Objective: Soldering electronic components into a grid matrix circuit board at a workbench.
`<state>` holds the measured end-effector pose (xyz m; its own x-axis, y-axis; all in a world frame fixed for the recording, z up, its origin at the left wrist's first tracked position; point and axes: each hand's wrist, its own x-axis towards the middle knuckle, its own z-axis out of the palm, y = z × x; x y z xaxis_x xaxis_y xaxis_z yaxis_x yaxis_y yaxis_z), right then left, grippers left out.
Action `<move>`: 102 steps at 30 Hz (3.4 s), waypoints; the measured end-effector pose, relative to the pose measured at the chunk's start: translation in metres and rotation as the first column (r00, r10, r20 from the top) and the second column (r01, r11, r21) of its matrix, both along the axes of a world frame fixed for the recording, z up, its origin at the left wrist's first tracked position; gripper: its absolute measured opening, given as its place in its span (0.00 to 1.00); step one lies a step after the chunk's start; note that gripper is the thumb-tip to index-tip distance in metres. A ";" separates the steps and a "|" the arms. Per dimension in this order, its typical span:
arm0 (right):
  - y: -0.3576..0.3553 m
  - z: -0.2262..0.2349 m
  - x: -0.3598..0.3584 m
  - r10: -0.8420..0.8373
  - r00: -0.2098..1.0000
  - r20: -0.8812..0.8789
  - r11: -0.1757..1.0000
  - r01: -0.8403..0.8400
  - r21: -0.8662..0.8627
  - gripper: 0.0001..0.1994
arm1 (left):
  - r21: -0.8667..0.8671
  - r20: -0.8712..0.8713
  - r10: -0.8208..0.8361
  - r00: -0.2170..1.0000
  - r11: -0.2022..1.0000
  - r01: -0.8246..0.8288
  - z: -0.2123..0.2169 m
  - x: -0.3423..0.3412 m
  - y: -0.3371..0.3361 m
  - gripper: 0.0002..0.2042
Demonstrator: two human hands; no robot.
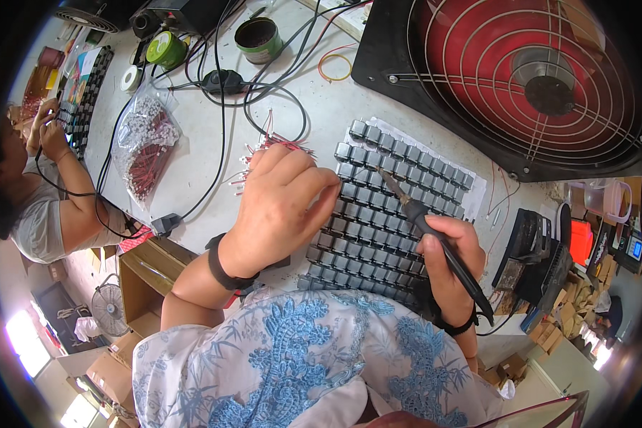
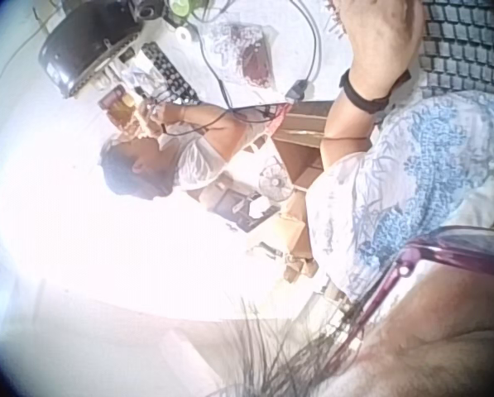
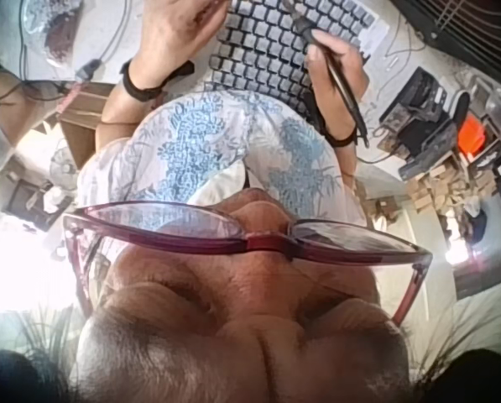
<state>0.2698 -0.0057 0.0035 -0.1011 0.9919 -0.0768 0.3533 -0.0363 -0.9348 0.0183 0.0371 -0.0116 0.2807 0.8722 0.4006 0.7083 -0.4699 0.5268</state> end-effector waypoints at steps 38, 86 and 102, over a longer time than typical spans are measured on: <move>-0.003 -0.002 0.002 -0.056 0.998 -0.004 0.997 0.056 0.052 0.11 | 0.015 0.039 -0.035 0.999 0.999 0.035 -0.007 0.006 0.005 0.08; -0.009 -0.004 0.012 -0.061 0.998 0.019 0.996 0.059 0.071 0.11 | -0.005 0.004 -0.099 0.995 0.995 0.099 -0.007 0.016 0.014 0.08; -0.012 -0.009 0.016 -0.066 0.997 0.033 0.990 0.061 0.130 0.11 | -0.004 0.017 -0.099 0.995 0.995 0.099 -0.007 0.018 0.015 0.08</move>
